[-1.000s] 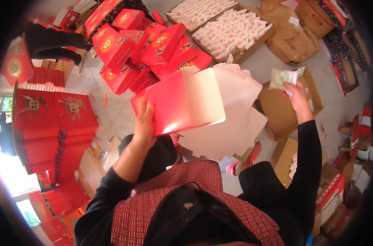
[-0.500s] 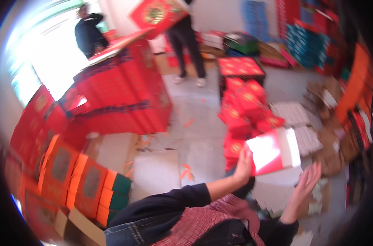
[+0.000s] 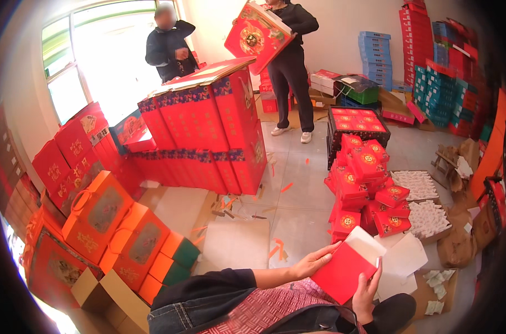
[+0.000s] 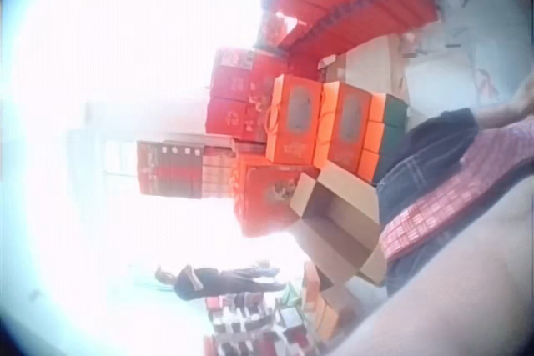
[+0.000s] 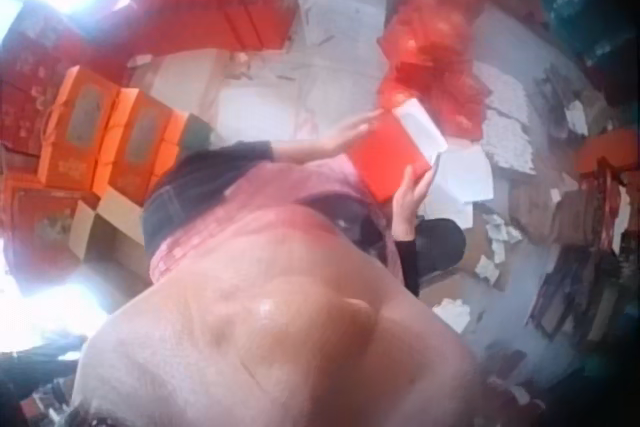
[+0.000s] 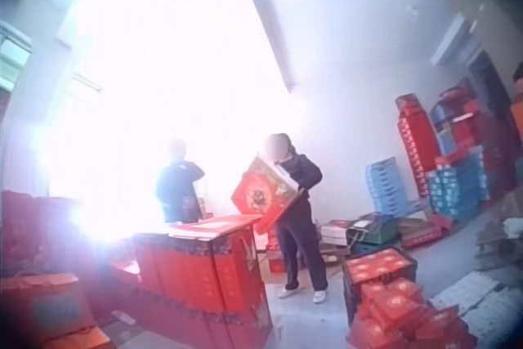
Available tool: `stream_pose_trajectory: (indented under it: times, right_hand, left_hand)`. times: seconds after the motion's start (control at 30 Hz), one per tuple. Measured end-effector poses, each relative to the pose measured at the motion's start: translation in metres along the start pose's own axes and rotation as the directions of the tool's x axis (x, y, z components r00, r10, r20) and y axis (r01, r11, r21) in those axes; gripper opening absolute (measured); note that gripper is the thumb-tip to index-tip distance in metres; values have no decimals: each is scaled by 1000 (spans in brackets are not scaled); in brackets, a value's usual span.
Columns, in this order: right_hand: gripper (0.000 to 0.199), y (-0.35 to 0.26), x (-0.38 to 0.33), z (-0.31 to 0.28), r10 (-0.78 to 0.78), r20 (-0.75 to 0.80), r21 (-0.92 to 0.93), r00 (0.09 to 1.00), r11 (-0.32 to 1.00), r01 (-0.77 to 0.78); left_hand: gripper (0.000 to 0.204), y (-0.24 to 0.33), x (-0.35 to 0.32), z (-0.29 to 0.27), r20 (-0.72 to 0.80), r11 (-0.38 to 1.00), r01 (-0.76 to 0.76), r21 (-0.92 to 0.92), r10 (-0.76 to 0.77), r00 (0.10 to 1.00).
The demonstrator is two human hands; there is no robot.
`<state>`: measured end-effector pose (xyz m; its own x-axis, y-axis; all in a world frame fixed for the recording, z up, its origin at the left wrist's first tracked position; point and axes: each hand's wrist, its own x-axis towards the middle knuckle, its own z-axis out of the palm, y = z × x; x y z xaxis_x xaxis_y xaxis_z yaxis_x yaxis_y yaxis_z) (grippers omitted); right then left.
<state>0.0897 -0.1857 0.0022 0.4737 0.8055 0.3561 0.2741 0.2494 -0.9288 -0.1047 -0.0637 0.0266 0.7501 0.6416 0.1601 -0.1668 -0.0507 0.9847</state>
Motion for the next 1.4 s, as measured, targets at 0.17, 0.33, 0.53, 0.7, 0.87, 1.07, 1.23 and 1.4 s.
stream_pose_trajectory:
  times: [0.17,0.33,0.53,0.7,0.87,1.07,1.23,1.4]
  right_hand:
    - [48,18,-25,-9,217,177,63,960,971,-231]
    - [45,2,-5,-8,228,234,91,945,963,-255]
    - [27,17,17,-10,60,170,-108,984,993,-42]
    - [27,12,9,-18,180,79,-196,981,967,-161]
    - [28,6,7,-14,136,54,-207,989,971,-122]
    - [24,4,38,-19,141,-93,227,986,967,-117]
    - [28,-15,116,-28,585,517,96,625,686,-722]
    - [30,-14,121,-5,558,709,-51,432,651,-757]
  left_hand:
    - [50,-9,-6,-7,76,941,261,-214,-251,965]
    - [47,-12,16,-16,97,932,303,-197,-289,952]
    - [43,-73,45,-47,122,958,249,141,-267,956]
    - [32,-75,38,-32,15,934,316,-165,-318,948]
    - [27,-36,39,-17,28,963,257,-74,-256,966]
    - [26,-33,40,-17,-25,991,135,-7,-135,991]
    - [25,-29,38,-16,-12,997,76,31,-76,997]
    - [23,-29,34,-19,12,1000,-6,28,6,1000]
